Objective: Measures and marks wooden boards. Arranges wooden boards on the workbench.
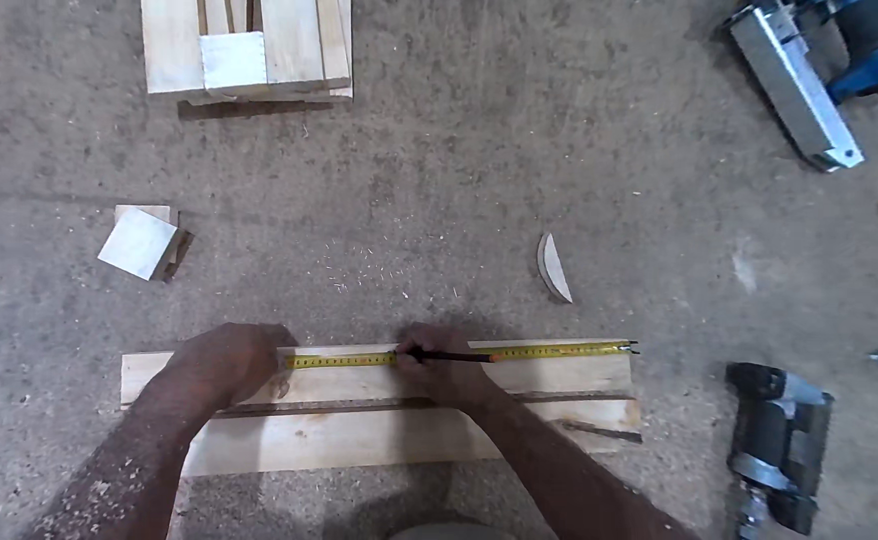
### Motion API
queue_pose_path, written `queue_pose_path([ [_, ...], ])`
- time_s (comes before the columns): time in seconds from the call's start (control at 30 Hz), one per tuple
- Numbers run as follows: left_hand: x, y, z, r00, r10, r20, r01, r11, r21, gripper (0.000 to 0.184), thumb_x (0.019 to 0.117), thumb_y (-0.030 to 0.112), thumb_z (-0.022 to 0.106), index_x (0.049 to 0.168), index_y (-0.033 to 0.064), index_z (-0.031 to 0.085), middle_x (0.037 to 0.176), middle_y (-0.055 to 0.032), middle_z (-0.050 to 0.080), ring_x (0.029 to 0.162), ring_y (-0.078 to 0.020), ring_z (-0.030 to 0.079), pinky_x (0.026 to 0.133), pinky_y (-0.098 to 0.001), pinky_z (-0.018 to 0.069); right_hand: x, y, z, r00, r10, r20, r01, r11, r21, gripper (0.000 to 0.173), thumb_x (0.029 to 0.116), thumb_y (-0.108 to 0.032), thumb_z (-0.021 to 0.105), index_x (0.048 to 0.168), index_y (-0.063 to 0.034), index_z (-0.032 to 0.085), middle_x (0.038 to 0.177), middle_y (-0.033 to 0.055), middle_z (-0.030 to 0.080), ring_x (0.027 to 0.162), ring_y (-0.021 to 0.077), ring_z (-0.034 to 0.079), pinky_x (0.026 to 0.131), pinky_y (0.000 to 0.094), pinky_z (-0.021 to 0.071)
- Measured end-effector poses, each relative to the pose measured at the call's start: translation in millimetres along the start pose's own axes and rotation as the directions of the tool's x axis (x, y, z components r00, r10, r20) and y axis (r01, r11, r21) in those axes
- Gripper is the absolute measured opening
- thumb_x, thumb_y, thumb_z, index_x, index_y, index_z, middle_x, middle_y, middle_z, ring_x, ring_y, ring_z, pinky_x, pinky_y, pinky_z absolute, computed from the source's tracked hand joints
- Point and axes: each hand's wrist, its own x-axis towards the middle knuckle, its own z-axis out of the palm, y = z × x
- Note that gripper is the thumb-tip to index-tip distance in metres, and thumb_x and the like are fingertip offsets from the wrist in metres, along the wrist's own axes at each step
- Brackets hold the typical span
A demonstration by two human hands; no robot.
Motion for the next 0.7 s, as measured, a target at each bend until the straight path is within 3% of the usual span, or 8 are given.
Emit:
queue_pose_path([
  [0.5,3.3,-4.4,3.7,1.000,0.001,-0.022,-0.001,1.000,0.006,0.028,0.1025,0.041,0.057,0.102,0.0189,0.074,0.099,-0.0089,0.072,0.095,-0.0302,0.070,0.083,-0.0595,0.0548,0.8,-3.6,1.7,0.998,0.055,-0.018,-0.055,0.998,-0.026,0.008,0.0878,-0.013,0.066,0.084,-0.0114,0.073,0.079,-0.0028,0.069,0.066,0.0055,0.063,0.059,0.0266,0.0545],
  [0.7,-2.4,0.5,-1.6,0.999,0.041,-0.004,-0.041,0.999,-0.004,0.022,0.1031,0.037,0.058,0.117,0.0285,0.073,0.105,-0.0063,0.074,0.099,-0.0290,0.070,0.086,-0.0593,0.0545,0.9,-6.7,-1.5,0.997,0.073,0.005,-0.073,0.996,-0.043,0.007,0.0889,-0.013,0.067,0.086,-0.0107,0.073,0.077,-0.0024,0.067,0.066,0.0068,0.062,0.061,0.0287,0.0550],
])
